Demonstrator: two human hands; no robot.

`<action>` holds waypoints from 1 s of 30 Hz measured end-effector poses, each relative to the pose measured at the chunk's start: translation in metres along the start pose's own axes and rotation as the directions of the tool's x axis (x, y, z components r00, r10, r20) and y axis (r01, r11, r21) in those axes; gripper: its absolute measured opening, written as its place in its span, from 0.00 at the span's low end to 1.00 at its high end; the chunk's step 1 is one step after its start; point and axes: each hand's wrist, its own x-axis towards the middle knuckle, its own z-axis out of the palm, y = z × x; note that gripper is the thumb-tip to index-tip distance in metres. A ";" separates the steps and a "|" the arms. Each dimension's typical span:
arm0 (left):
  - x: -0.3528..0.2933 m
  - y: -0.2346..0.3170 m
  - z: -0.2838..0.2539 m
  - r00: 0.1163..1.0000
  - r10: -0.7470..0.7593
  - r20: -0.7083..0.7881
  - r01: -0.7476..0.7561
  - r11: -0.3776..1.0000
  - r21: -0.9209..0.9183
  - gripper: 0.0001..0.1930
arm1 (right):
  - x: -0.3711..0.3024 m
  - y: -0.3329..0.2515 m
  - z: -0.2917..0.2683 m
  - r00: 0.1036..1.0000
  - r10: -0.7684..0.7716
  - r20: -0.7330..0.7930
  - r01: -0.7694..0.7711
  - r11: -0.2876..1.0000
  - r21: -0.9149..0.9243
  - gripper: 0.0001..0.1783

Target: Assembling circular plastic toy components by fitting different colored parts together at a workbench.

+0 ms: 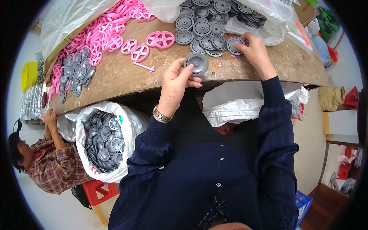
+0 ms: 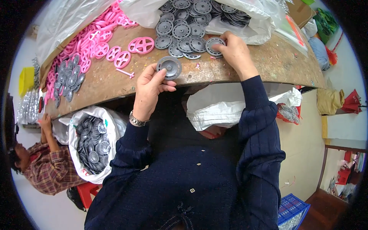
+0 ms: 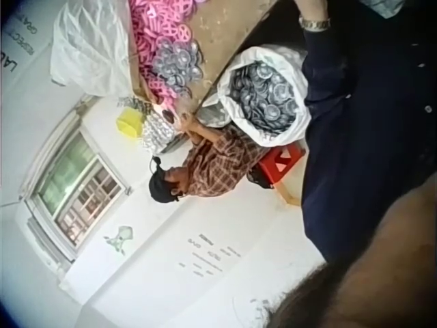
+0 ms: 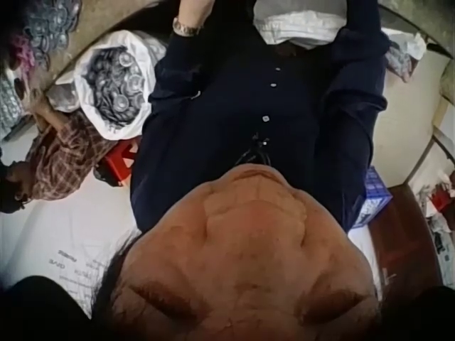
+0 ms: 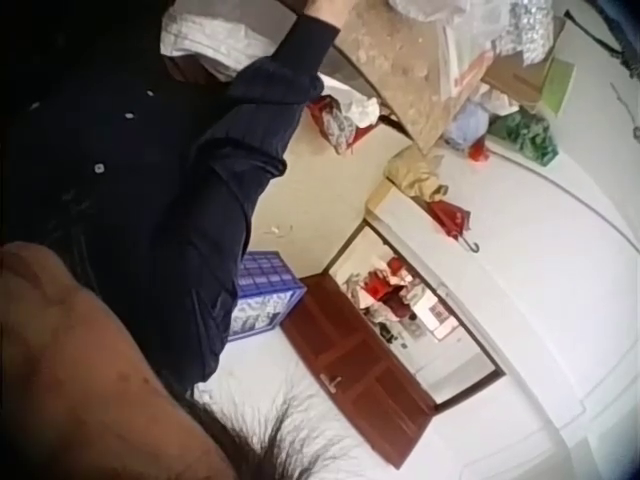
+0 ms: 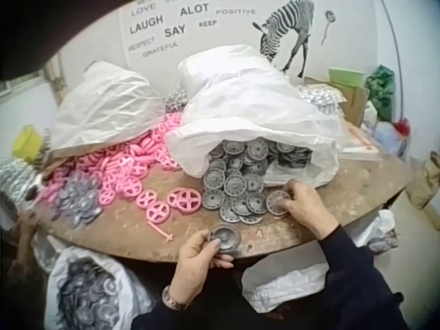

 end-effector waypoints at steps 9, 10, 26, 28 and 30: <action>0.003 -0.001 0.009 0.999 -0.032 0.016 0.031 0.999 0.026 0.13 | -0.036 -0.024 -0.028 0.991 0.115 0.071 -0.134 0.778 0.614 0.10; 0.004 -0.002 0.010 0.999 -0.044 0.027 0.044 0.999 0.018 0.13 | -0.045 -0.036 -0.033 0.986 0.103 0.132 -0.165 0.718 0.676 0.09; 0.034 0.014 -0.007 0.957 0.286 0.054 -0.236 0.656 0.717 0.16 | -0.083 -0.048 -0.026 0.983 0.076 0.167 -0.181 0.569 0.803 0.06; 0.047 0.017 -0.020 0.902 0.422 0.097 -0.318 0.493 0.810 0.20 | -0.085 -0.048 -0.025 0.982 0.078 0.170 -0.184 0.558 0.809 0.06; 0.056 0.028 -0.032 0.641 0.690 0.336 -0.275 -0.201 0.940 0.21 | -0.086 -0.050 -0.025 0.985 0.089 0.148 -0.173 0.562 0.809 0.06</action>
